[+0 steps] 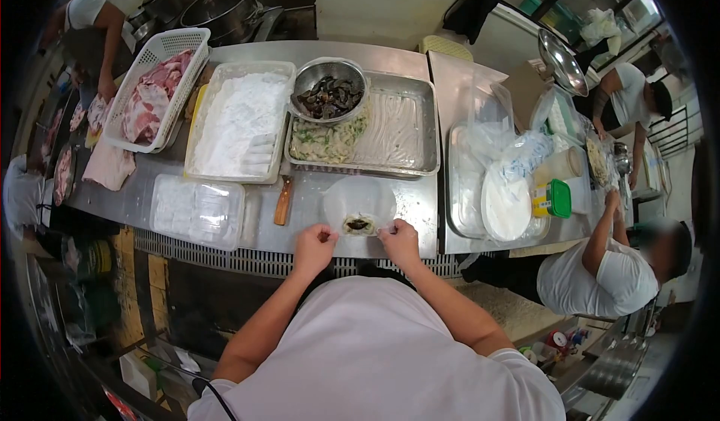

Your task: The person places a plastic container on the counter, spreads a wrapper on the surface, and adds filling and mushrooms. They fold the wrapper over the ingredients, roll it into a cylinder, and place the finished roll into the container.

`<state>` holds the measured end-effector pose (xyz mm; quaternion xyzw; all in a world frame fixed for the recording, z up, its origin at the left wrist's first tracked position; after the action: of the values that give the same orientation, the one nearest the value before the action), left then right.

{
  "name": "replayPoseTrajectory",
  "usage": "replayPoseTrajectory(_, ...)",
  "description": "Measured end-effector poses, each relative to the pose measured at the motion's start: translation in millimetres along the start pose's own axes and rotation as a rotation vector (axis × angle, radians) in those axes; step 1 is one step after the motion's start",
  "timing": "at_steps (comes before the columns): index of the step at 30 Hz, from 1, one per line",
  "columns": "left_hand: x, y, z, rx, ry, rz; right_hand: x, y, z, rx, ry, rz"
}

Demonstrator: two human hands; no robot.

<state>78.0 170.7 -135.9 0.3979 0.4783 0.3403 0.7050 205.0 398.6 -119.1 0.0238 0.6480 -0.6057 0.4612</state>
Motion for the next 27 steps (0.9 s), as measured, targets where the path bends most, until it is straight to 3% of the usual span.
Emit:
replayPoseTrajectory(3,-3.9,37.9,7.5,0.367,0.146,-0.007,7.7,1.8,7.3,-0.016,0.000,-0.078)
replayPoseTrajectory(6,2.5,76.9,16.8,0.745,0.157,-0.147,5.9,-17.2,15.9,-0.036,-0.041,-0.070)
replayPoseTrajectory(12,48.2,73.7,12.7,0.937,-0.139,-0.288,7.3,-35.7,23.2,-0.193,-0.016,-0.030)
replayPoseTrajectory(13,49.2,72.3,13.2,0.938,-0.155,-0.296,6.0,-38.7,24.1,-0.199,-0.016,-0.008)
replayPoseTrajectory(19,41.1,67.5,11.9,0.863,-0.236,-0.219,-3.2,-80.9,28.3,-0.837,0.111,-0.041)
replayPoseTrajectory(22,38.6,54.8,7.1,0.707,-0.241,-0.101,17.4,-76.0,23.0,-0.906,-0.113,0.107)
replayPoseTrajectory(27,34.3,40.1,0.0,0.501,-0.230,0.036,20.9,-83.3,25.0,-0.955,-0.158,0.187)
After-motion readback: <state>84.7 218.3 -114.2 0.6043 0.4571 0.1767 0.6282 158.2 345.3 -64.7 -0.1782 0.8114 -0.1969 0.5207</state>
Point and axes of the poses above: each hand's wrist, its own z-axis away from the middle knuckle, its own x-axis out of the palm, y = z × x, the point moved 7 cm from there along -z, towards the middle knuckle, and after that the axes turned 13 degrees about y, right-handed, at the moved point
